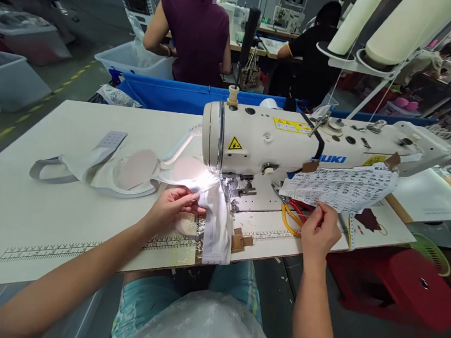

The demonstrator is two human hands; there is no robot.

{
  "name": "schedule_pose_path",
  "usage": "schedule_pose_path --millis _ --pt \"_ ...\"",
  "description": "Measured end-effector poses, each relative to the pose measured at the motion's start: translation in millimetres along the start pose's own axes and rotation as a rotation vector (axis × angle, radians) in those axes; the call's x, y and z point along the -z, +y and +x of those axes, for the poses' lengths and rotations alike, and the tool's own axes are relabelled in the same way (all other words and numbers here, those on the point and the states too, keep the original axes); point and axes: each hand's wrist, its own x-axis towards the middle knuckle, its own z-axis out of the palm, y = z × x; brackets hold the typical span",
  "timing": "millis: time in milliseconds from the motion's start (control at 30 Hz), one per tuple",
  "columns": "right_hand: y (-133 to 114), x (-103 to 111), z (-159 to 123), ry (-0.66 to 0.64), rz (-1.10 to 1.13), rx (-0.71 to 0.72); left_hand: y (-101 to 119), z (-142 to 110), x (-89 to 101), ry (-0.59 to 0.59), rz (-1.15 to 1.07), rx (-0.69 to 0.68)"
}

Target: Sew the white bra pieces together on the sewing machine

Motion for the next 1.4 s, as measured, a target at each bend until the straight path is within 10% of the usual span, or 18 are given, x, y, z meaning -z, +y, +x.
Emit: schedule_pose_path --millis 300,667,867,1100,1400 --pt "-30.6 10.2 -5.3 -0.012 0.249 -0.132 0.6 -1.1 -2.9 -0.027 -0.111 0.076" --pt "-138.3 -5.2 -27.3 -0.868 0.672 -0.077 -4.1 0.3 -2.0 -0.073 -0.113 0.03" --pt "-163.9 -26.7 -18.9 -1.049 0.67 0.011 -3.9 -0.2 -1.6 -0.086 -0.123 0.003" --pt "-169.4 -33.8 -11.8 -1.071 0.673 0.046 -2.9 0.8 -1.5 -0.085 -0.138 0.02" --pt "-163.1 -44.4 -22.8 -0.767 0.539 0.318 -1.3 -0.5 -0.2 -0.084 -0.117 -0.008"
